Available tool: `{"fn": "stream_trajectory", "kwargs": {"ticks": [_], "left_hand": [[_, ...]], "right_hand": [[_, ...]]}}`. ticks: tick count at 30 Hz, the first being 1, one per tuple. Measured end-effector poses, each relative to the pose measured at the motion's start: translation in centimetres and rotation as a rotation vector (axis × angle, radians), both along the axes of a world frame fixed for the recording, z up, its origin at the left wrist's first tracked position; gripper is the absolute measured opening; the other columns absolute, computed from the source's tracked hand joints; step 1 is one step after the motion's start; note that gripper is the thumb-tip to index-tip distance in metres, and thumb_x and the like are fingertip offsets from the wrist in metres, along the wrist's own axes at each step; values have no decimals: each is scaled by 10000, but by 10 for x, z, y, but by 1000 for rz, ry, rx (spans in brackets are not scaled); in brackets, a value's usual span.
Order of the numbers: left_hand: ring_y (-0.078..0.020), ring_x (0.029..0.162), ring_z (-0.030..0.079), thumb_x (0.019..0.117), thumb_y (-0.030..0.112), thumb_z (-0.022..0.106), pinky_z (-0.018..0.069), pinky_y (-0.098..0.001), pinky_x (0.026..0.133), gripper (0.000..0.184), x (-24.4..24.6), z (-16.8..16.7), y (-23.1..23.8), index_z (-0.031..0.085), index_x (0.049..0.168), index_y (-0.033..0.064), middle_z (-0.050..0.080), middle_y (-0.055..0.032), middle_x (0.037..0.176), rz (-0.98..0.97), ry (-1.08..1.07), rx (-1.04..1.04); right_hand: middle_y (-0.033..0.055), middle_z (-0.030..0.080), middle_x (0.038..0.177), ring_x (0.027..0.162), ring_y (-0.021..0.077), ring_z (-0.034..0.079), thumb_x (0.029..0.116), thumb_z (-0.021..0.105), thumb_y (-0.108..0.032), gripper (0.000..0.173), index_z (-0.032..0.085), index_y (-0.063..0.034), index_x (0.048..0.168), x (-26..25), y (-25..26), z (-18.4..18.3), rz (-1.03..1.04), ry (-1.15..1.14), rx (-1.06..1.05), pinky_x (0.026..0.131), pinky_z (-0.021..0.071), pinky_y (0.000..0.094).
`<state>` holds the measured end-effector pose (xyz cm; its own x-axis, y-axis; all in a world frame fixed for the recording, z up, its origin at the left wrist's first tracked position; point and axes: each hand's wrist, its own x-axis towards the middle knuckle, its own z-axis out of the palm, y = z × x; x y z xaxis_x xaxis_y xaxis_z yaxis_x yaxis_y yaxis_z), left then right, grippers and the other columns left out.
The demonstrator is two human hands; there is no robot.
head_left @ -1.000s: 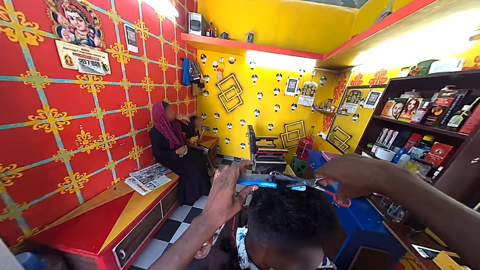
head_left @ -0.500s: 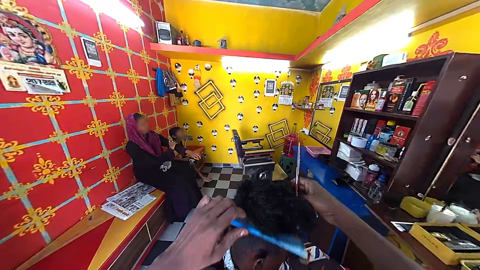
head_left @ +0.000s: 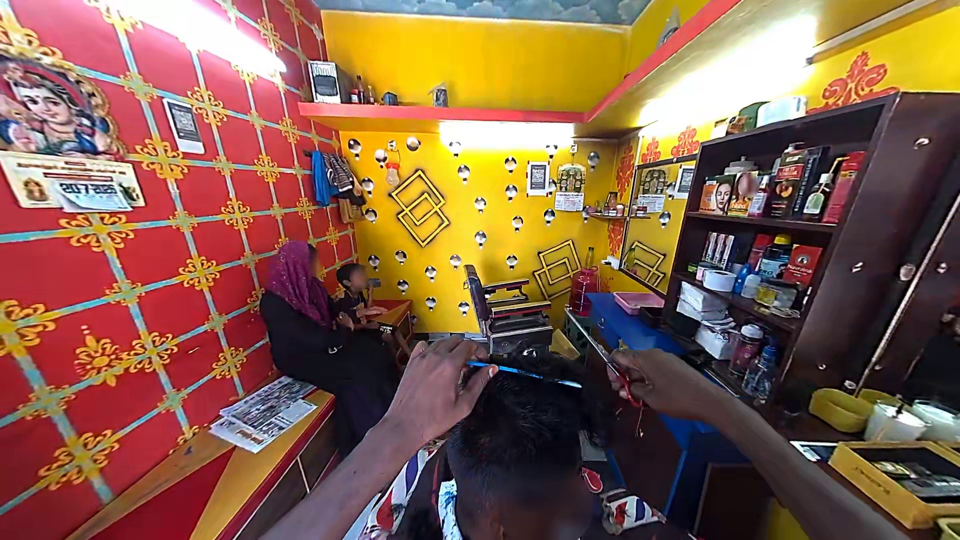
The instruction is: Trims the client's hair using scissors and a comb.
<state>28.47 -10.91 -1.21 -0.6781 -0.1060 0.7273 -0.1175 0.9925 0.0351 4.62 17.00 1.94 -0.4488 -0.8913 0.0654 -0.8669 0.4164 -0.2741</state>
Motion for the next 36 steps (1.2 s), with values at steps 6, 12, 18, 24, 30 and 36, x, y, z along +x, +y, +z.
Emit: {"fn": "stream_trajectory", "kwargs": {"ticks": [6, 12, 18, 24, 30, 36], "left_hand": [[-167, 953, 620, 962, 512, 581, 494, -416, 799, 387, -6, -2, -5, 713, 1169, 214, 660, 41, 1025, -69, 127, -54], [-153, 969, 591, 961, 495, 611, 455, -408, 799, 408, 0, 3, 1, 667, 1259, 223, 645, 63, 1058, -138, 192, -43], [-187, 999, 610, 972, 513, 612, 470, -448, 819, 512, 4, 8, 3, 605, 1352, 170, 668, 32, 1117, -151, 173, -71], [-174, 970, 613, 961, 470, 655, 466, -429, 820, 541, 5, 14, 5, 566, 1398, 164, 668, 27, 1094, -181, 156, -93], [-185, 926, 639, 984, 491, 627, 464, -418, 795, 538, 8, 18, 8, 572, 1371, 123, 696, -6, 1084, -135, 109, -157], [-130, 702, 644, 1065, 458, 476, 483, -367, 675, 416, 33, 5, 26, 760, 978, 166, 696, 28, 801, -78, 196, -183]], "right_hand": [[106, 669, 1158, 1090, 306, 638, 848, 833, -399, 561, 621, -107, 1278, 10, 11, 36, 97, 190, 352, 934, 495, 576], [89, 667, 1114, 1064, 269, 639, 902, 781, -385, 477, 620, -109, 1257, 27, -2, 40, 128, 346, 403, 929, 498, 513], [110, 706, 1030, 982, 300, 679, 966, 644, -78, 297, 658, -137, 1256, 20, 4, 37, 135, 354, 381, 870, 535, 511], [94, 669, 1094, 1050, 276, 646, 896, 790, -340, 441, 623, -101, 1228, 40, -8, 43, 164, 369, 408, 912, 513, 513], [112, 699, 1124, 1065, 298, 670, 989, 638, -131, 328, 634, -129, 1317, 44, -14, 50, 185, 431, 381, 937, 520, 500], [106, 709, 1079, 1002, 297, 675, 963, 687, -160, 310, 661, -143, 1271, 17, -5, 46, 35, 277, 379, 880, 527, 538]]}}
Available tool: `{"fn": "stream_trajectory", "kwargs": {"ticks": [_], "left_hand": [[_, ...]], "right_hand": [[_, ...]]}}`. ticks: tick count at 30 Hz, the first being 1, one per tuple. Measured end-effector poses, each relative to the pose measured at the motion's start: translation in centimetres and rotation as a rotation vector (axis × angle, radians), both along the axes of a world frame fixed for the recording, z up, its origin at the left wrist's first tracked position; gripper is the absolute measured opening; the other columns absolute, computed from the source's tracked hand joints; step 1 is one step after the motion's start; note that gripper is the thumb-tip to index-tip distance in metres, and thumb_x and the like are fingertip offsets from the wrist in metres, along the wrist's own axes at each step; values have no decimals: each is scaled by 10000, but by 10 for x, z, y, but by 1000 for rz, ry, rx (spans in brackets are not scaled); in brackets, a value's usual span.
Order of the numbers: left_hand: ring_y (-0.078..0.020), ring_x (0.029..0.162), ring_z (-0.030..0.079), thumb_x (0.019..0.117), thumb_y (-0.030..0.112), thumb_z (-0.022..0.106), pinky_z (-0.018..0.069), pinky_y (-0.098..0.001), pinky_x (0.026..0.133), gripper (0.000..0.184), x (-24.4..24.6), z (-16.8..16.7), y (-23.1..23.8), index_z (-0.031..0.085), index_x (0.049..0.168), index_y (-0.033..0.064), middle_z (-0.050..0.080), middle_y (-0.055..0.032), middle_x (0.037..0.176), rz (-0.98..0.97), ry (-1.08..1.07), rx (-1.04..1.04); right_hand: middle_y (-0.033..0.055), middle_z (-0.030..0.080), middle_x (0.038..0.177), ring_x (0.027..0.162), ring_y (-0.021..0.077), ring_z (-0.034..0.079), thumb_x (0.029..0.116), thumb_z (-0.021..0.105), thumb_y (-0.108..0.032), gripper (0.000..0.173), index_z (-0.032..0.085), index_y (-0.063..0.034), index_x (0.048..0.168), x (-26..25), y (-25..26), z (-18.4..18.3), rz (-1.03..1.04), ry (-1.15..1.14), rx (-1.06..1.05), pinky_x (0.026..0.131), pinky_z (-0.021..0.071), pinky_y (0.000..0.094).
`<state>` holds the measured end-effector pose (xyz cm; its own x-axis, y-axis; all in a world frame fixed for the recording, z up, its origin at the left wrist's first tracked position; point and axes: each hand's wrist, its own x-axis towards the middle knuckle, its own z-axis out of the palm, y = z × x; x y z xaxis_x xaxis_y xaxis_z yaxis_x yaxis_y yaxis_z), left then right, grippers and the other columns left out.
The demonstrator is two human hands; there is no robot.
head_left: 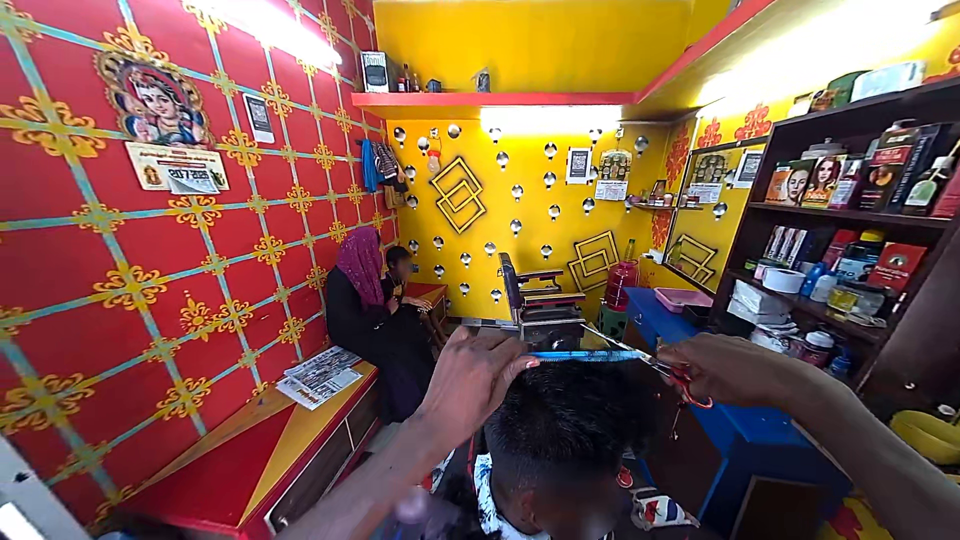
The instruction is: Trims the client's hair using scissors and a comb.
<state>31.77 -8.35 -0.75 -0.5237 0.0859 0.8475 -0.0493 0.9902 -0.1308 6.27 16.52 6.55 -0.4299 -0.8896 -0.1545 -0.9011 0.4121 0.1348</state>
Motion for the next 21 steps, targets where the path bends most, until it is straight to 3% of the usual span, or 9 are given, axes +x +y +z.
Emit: {"fn": "stream_trajectory", "kwargs": {"ticks": [3, 6, 9, 12, 16, 18, 21], "left_hand": [[-123, 686, 613, 1080, 484, 445, 471, -371, 696, 435, 41, -21, 14, 733, 971, 177, 675, 21, 777, -133, -27, 77], [-145, 852, 622, 1042, 582, 448, 422, -399, 812, 433, 55, -30, 12, 689, 1112, 229, 687, 17, 944, -154, -186, 7], [-138, 864, 656, 1024, 576, 489, 485, -434, 804, 449, 32, -19, 3, 712, 1081, 191, 710, 25, 945, -75, -215, 112], [-103, 808, 653, 1004, 588, 483, 481, -433, 793, 462, 0, -3, -11, 730, 990, 198, 701, 67, 868, 38, -234, 168], [-128, 814, 654, 973, 540, 557, 480, -452, 800, 389, -26, 6, -27, 727, 984, 190, 690, 53, 852, 113, -297, 184], [-121, 865, 653, 955, 541, 583, 484, -446, 825, 361, -32, 6, -32, 715, 996, 207, 681, 65, 890, 110, -287, 176], [-144, 973, 646, 945, 547, 583, 492, -447, 847, 375, -35, 4, -34, 708, 1076, 218, 677, 57, 990, 70, -233, 148]], "right_hand": [[124, 711, 1177, 1107, 346, 668, 950, 686, -148, 388, 644, -182, 1334, -26, 17, -19, -155, 104, -65, 920, 524, 566], [119, 723, 1158, 1095, 350, 679, 954, 666, -139, 350, 667, -200, 1299, -44, 32, -33, -215, 201, -146, 898, 535, 560], [92, 728, 1130, 1071, 317, 687, 953, 674, -155, 316, 675, -200, 1267, -44, 27, -32, -194, 211, -189, 883, 539, 534], [73, 722, 1122, 1068, 284, 677, 941, 715, -205, 303, 672, -178, 1239, -39, 15, -22, -147, 166, -195, 912, 518, 512], [81, 720, 1103, 1038, 286, 679, 973, 678, -176, 319, 667, -191, 1291, -37, 10, -8, -71, 75, -82, 902, 529, 523], [92, 713, 1041, 977, 284, 677, 944, 726, -190, 317, 673, -159, 1255, -36, 11, -3, -34, 5, -8, 862, 529, 526], [137, 674, 1015, 957, 303, 653, 846, 856, -300, 488, 637, -61, 1211, -41, 14, -5, 86, -170, 62, 862, 511, 550]]}}
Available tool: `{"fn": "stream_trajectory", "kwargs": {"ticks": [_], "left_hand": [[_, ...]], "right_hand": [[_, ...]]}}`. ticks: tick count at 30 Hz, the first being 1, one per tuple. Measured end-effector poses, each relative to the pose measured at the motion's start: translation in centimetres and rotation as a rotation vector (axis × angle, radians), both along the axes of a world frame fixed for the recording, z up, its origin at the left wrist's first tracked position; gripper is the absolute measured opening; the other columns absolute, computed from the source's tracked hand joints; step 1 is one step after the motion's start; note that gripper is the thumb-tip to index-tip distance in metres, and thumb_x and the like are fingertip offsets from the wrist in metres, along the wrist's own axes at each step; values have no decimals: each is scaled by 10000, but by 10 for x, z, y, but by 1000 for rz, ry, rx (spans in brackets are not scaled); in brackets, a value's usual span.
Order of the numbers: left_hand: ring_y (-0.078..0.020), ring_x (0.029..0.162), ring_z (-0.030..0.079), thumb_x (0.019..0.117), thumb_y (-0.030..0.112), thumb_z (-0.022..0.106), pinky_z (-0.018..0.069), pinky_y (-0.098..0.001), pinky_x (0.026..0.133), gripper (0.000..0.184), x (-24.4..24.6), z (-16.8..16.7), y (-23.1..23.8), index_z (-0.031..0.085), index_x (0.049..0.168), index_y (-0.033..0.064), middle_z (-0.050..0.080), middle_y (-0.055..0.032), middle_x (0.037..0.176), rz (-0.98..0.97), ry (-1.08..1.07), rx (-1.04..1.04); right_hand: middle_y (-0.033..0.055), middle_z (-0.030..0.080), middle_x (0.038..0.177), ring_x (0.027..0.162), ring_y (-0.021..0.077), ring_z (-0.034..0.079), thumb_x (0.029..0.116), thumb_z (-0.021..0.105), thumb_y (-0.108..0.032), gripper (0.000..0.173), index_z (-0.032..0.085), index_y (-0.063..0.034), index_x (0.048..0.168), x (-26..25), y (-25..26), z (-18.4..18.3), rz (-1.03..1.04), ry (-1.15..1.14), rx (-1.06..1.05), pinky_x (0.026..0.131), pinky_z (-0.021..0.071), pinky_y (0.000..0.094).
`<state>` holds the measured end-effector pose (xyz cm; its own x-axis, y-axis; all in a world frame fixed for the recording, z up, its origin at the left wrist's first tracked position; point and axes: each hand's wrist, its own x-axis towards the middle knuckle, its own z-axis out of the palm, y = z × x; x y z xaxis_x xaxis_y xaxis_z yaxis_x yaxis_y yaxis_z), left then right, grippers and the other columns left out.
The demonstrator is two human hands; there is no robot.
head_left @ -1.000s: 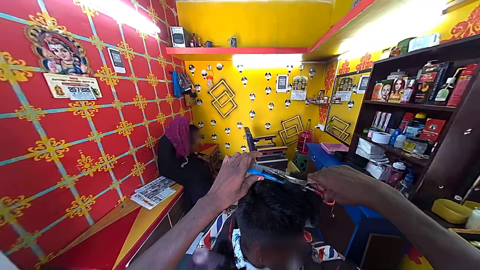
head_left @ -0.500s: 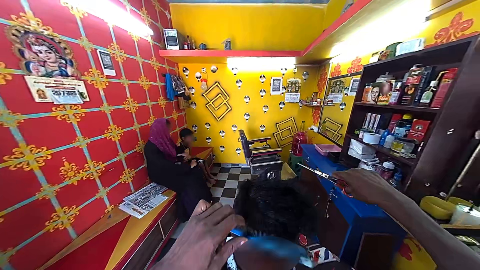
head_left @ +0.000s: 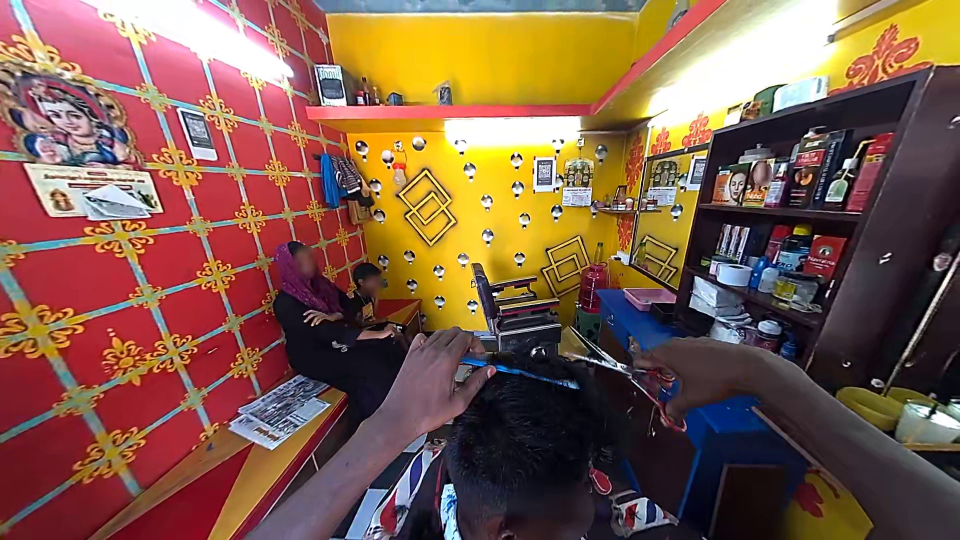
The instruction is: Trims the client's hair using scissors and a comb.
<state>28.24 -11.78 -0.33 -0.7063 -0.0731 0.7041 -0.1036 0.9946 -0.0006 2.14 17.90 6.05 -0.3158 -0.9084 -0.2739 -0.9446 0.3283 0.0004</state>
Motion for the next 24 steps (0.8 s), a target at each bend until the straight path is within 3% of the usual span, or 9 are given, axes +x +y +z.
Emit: {"fn": "stream_trajectory", "kwargs": {"ticks": [3, 8, 13, 15, 19, 22, 24], "left_hand": [[-155, 982, 630, 939, 555, 585, 488, -430, 828, 392, 0, -1, 1, 701, 1125, 231, 662, 58, 1010, -17, 61, -34], [-169, 961, 612, 937, 532, 608, 477, -428, 796, 395, 0, 1, 4, 688, 1160, 215, 644, 46, 1025, -48, 117, -71], [-147, 954, 597, 948, 543, 597, 454, -403, 804, 395, 1, 1, 4, 678, 1170, 226, 633, 62, 1023, -56, 133, -88], [-144, 952, 599, 946, 536, 607, 450, -401, 799, 382, 2, 2, 4, 680, 1162, 229, 636, 65, 1019, -53, 123, -90], [-136, 940, 597, 952, 545, 605, 447, -386, 783, 380, 4, 4, 4, 679, 1151, 230, 635, 71, 1012, -80, 113, -79], [-149, 969, 616, 966, 547, 598, 468, -394, 801, 437, 3, 4, 2, 662, 1230, 204, 660, 53, 1053, -120, 119, -68], [-162, 987, 631, 968, 537, 607, 478, -403, 825, 503, 4, 5, 2, 619, 1306, 165, 676, 29, 1087, -139, 129, -76]], "right_hand": [[111, 652, 981, 912, 269, 632, 836, 864, -336, 483, 627, -55, 1148, 2, -1, -2, 75, -72, 42, 837, 503, 519], [131, 658, 1015, 955, 309, 644, 844, 849, -358, 497, 624, -69, 1178, 25, -18, -2, 70, 55, 68, 835, 504, 569], [125, 690, 1041, 982, 309, 660, 928, 709, -120, 305, 659, -107, 1228, 30, -21, -4, 70, 154, -25, 868, 518, 541], [124, 702, 1034, 978, 311, 669, 958, 663, -93, 266, 676, -110, 1223, 25, -14, -3, 74, 162, -20, 868, 520, 535], [116, 698, 1004, 958, 304, 672, 955, 697, -177, 264, 656, -112, 1207, 27, -12, 0, 48, 149, 30, 843, 523, 540], [131, 669, 1053, 1006, 316, 650, 873, 819, -321, 468, 615, -82, 1220, 45, -25, 5, 72, 142, 43, 868, 509, 567], [114, 673, 1031, 980, 299, 654, 892, 794, -266, 407, 623, -98, 1221, 54, -33, 7, 99, 161, 8, 859, 513, 546]]}}
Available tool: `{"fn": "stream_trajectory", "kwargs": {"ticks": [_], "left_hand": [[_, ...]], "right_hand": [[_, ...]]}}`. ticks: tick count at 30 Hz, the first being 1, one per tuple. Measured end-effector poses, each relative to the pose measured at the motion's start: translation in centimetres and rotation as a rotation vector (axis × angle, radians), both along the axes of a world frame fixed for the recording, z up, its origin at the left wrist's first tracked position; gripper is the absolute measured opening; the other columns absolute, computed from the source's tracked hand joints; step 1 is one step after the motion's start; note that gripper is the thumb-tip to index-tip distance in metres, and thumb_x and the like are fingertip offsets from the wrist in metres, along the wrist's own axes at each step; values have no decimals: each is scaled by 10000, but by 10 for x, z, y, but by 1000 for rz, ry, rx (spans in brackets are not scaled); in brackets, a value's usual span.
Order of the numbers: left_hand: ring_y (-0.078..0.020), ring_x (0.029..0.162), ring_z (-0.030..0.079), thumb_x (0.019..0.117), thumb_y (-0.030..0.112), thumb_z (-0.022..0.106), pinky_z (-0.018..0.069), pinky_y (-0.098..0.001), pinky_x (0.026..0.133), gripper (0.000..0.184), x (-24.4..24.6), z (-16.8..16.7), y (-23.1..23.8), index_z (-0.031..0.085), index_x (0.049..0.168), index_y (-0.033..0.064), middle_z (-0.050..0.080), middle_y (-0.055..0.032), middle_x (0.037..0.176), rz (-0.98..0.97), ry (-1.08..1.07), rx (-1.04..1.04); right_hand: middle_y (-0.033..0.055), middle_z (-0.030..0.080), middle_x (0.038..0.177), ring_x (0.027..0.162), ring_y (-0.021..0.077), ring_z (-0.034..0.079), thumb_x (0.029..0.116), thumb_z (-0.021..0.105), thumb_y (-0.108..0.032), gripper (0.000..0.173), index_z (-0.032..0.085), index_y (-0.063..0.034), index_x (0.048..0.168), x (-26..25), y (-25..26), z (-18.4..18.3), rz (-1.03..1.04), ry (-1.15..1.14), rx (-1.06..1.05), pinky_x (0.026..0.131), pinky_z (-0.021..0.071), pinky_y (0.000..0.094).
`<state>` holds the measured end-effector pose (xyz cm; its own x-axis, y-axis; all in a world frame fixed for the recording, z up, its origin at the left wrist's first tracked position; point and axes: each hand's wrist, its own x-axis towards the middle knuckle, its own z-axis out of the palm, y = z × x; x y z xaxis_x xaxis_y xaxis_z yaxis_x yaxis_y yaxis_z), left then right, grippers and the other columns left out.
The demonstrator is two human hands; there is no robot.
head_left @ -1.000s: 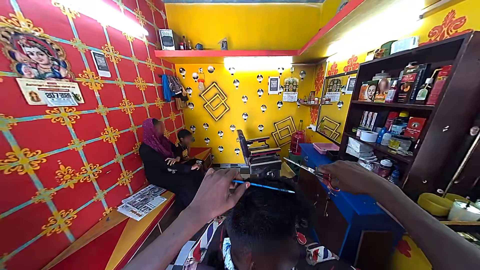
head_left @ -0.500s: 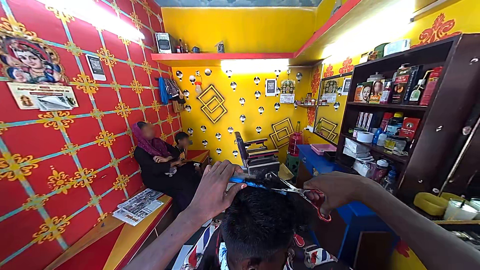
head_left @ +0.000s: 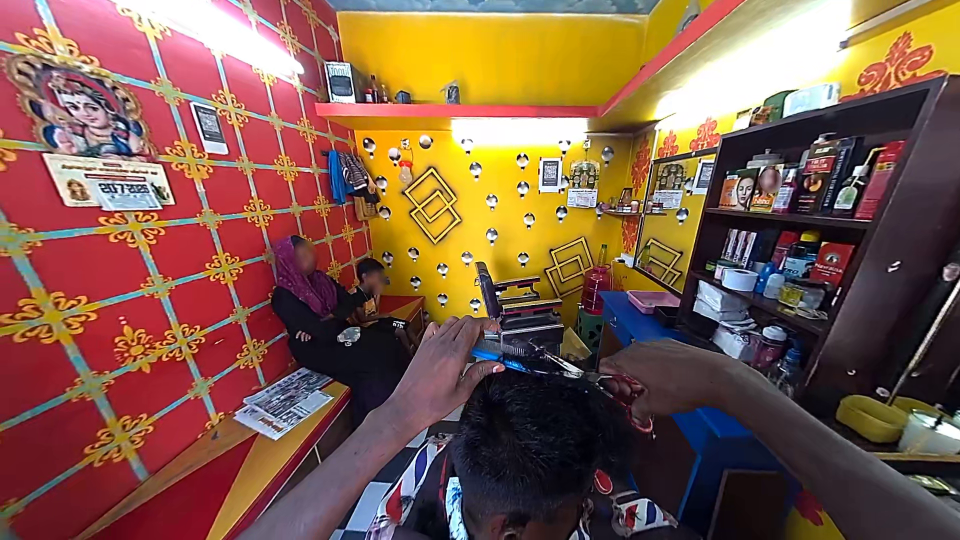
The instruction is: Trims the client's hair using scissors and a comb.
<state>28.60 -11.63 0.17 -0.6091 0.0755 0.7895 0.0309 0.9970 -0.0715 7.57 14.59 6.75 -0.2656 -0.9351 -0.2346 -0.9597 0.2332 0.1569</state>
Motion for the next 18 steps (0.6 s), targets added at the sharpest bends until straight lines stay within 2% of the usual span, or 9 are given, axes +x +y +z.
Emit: {"fn": "stream_trajectory", "kwargs": {"ticks": [3, 5, 7, 9, 11, 13, 15, 17, 18], "left_hand": [[-170, 953, 624, 973, 545, 601, 475, -402, 815, 563, 2, 4, 0, 575, 1361, 137, 675, 18, 1078, 4, -7, -28], [-182, 922, 635, 984, 555, 577, 473, -410, 787, 561, 3, 8, 2, 576, 1347, 128, 685, 7, 1062, 32, -29, -67], [-167, 857, 666, 1012, 555, 527, 492, -407, 764, 489, 5, 10, 4, 644, 1249, 144, 707, 16, 981, 70, -44, -130], [-164, 760, 668, 1042, 518, 478, 496, -394, 706, 447, 7, 7, 6, 739, 1059, 155, 697, 10, 849, 74, -18, -186], [-149, 683, 642, 1058, 496, 451, 484, -371, 657, 465, 14, 0, 10, 758, 955, 162, 673, 20, 767, 74, 43, -148], [-117, 693, 649, 1061, 497, 444, 518, -368, 679, 465, 33, -14, 19, 776, 960, 188, 697, 50, 789, 105, 94, 6], [-109, 709, 643, 1073, 502, 435, 512, -378, 687, 472, 61, -31, 30, 772, 967, 189, 715, 48, 820, 90, 151, 156], [-138, 706, 639, 1073, 493, 456, 492, -405, 691, 460, 93, -55, 42, 765, 992, 161, 713, -10, 825, 11, 187, 204], [-147, 766, 656, 1062, 500, 480, 476, -412, 749, 436, 106, -67, 49, 759, 1026, 167, 731, -29, 877, -25, 168, 199]], "right_hand": [[125, 696, 1073, 1012, 310, 667, 947, 681, -108, 370, 637, -136, 1313, 5, -1, 7, 2, 35, -14, 896, 518, 537], [129, 694, 1052, 990, 311, 668, 951, 666, -89, 344, 646, -132, 1291, 0, 2, 8, 16, 15, -13, 881, 520, 538], [124, 687, 1002, 940, 301, 664, 956, 668, -103, 261, 661, -105, 1217, -7, 4, 6, 43, -16, -17, 854, 523, 526], [118, 680, 960, 905, 292, 661, 957, 669, -111, 188, 665, -84, 1143, -12, 5, 5, 43, -51, -12, 827, 522, 517], [117, 673, 944, 883, 278, 649, 945, 701, -117, 175, 670, -58, 1106, -20, 8, 3, 6, -107, -2, 817, 513, 503], [129, 675, 940, 859, 272, 648, 919, 755, -139, 250, 664, -29, 1123, -31, 13, -1, -42, -176, 30, 810, 515, 492], [159, 668, 981, 904, 311, 649, 903, 789, -165, 338, 633, -20, 1166, -43, 20, -7, -112, -156, 72, 843, 507, 527], [169, 691, 1081, 1027, 358, 661, 938, 712, -145, 282, 654, -73, 1204, -47, 28, -13, -231, 16, 59, 894, 512, 569], [168, 693, 1122, 1079, 371, 657, 953, 685, -146, 265, 658, -96, 1212, -48, 33, -14, -279, 96, 47, 906, 509, 582]]}}
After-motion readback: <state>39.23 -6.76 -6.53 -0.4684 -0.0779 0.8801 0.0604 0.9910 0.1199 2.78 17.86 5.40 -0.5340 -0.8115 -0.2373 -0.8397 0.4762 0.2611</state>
